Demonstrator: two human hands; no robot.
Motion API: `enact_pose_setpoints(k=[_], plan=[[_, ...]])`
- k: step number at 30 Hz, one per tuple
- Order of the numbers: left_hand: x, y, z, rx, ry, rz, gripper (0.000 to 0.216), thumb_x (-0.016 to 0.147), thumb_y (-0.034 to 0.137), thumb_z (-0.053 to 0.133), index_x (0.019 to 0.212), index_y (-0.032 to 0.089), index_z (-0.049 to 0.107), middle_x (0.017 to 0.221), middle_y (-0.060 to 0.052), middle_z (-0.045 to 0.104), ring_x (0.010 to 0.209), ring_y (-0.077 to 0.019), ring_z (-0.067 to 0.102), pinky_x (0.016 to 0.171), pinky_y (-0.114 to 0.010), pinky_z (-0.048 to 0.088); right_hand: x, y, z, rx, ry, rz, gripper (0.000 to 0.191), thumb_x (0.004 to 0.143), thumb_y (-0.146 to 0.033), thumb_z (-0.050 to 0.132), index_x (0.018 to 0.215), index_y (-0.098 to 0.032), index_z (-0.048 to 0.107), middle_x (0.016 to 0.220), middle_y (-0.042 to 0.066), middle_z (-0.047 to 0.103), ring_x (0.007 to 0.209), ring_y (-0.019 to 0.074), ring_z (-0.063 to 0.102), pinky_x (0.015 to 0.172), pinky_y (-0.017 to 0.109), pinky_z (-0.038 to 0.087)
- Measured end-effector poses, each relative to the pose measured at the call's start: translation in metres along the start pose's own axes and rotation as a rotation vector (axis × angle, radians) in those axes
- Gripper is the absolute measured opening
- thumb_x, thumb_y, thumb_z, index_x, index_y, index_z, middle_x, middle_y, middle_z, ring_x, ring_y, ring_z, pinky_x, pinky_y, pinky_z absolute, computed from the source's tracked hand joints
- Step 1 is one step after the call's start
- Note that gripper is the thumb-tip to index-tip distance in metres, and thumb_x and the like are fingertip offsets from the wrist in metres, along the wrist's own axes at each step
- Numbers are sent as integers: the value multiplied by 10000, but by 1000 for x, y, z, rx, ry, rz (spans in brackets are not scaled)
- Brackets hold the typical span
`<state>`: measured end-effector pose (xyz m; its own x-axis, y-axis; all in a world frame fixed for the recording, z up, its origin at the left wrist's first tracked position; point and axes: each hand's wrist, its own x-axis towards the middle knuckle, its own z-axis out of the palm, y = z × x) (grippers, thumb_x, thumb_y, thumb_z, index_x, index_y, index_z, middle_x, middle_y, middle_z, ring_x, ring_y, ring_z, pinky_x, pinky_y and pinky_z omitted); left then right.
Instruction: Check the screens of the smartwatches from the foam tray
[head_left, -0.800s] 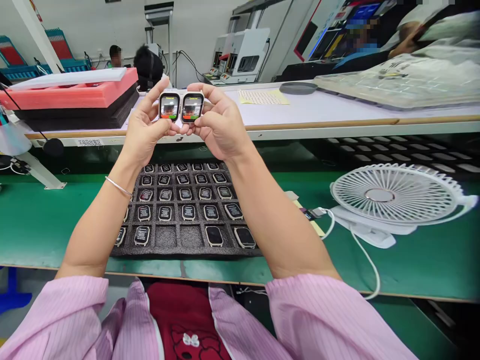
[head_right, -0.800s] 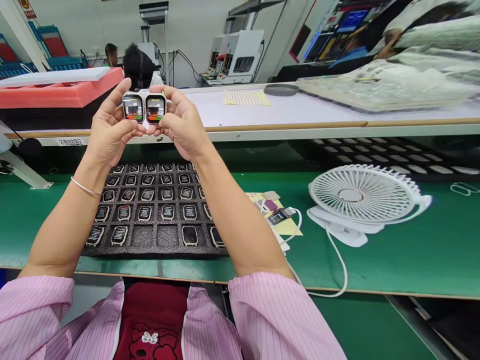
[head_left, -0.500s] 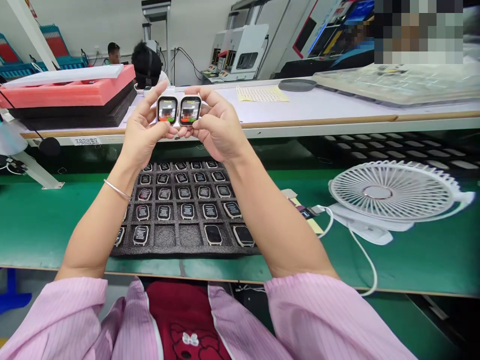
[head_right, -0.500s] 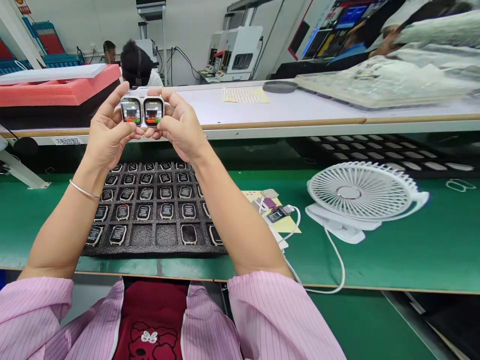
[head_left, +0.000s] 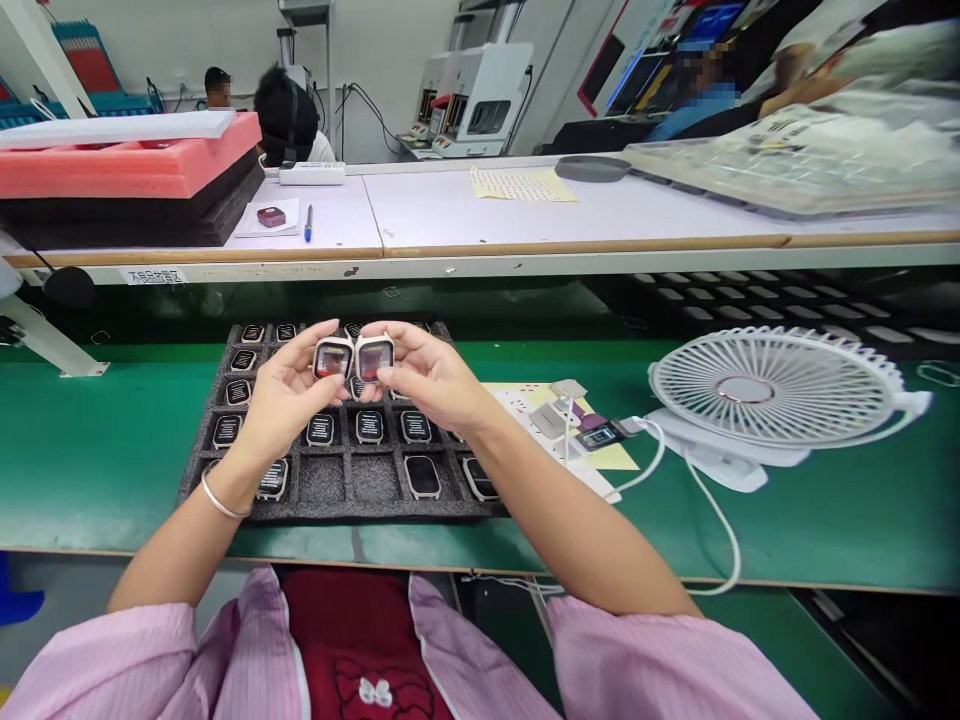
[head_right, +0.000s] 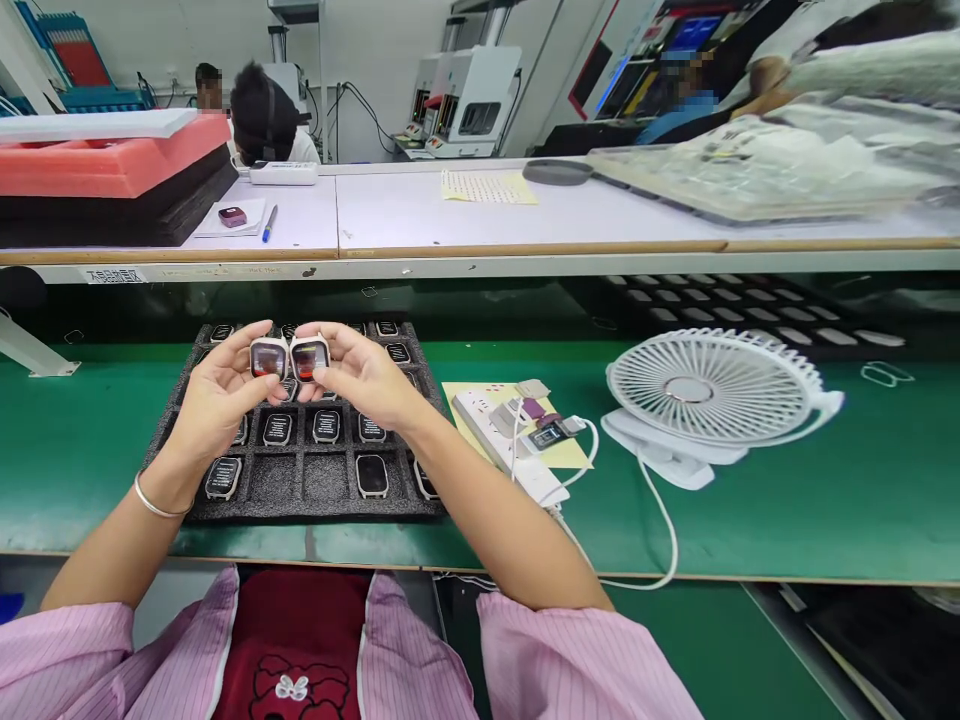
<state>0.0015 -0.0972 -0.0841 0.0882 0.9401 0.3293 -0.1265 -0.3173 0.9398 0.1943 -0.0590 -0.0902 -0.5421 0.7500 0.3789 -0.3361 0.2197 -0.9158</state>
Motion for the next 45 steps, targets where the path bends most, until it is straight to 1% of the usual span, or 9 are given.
enact_pose_setpoints(k=[4,8,12,20,25,32,36,41,45], plan=[[-2,-7,1,-43,11,-78,576,710,210,791,1262,231,629,1048,-48,722,648,-100,675,634,-232,604,-3,12,-5,57,7,40,451,781,-154,687,1206,-204,543,897,-1,675,731,140,698,721,298,573],[0,-13,0,-58,27,-99,563,711,204,775,1253,230,626,1025,-47,730,629,-107,680,617,-237,602,-2,20,-6,91,44,78,476,743,-124,662,1198,-216,557,949,11,678,737,149,701,720,320,576],[-1,-16,0,-54,44,-118,544,712,207,769,1234,221,615,994,-38,727,624,-111,684,620,-243,605,-3,23,-5,96,33,77,458,762,-104,647,1197,-212,554,904,-3,680,725,138,702,717,305,566],[-2,-14,2,-30,45,-137,478,729,198,743,1185,208,599,980,-23,709,614,-103,690,614,-236,606,-5,26,-8,90,16,82,427,803,-176,692,1202,-202,541,893,5,680,728,148,702,718,317,574],[-2,-15,2,-30,50,-142,458,734,205,745,1168,211,598,965,-13,701,613,-103,694,616,-232,608,-5,25,-7,81,29,115,427,832,-277,727,1207,-208,535,910,15,677,724,151,705,718,321,588],[-2,-16,1,-8,70,-132,436,730,235,763,1136,206,609,925,-10,704,578,-103,682,580,-228,593,-7,25,-6,117,18,115,446,774,-179,699,1192,-210,546,901,3,683,736,159,707,716,327,574],[-1,-17,2,3,79,-136,421,722,245,771,1110,205,614,908,-6,702,558,-99,671,560,-226,586,-6,25,-5,120,39,152,442,776,-227,712,1185,-196,546,851,3,689,693,167,706,684,335,570],[-1,-16,3,8,89,-148,399,716,240,778,1079,198,617,883,6,701,536,-86,662,537,-208,574,-5,27,-5,152,37,160,373,842,-311,713,1163,-196,561,838,-2,691,654,146,702,647,303,565],[-2,-15,3,11,91,-148,394,728,242,769,1089,194,618,902,-1,701,549,-86,667,544,-206,580,-5,25,-5,143,40,162,373,834,-294,716,1161,-200,563,840,0,693,660,151,704,657,315,570]])
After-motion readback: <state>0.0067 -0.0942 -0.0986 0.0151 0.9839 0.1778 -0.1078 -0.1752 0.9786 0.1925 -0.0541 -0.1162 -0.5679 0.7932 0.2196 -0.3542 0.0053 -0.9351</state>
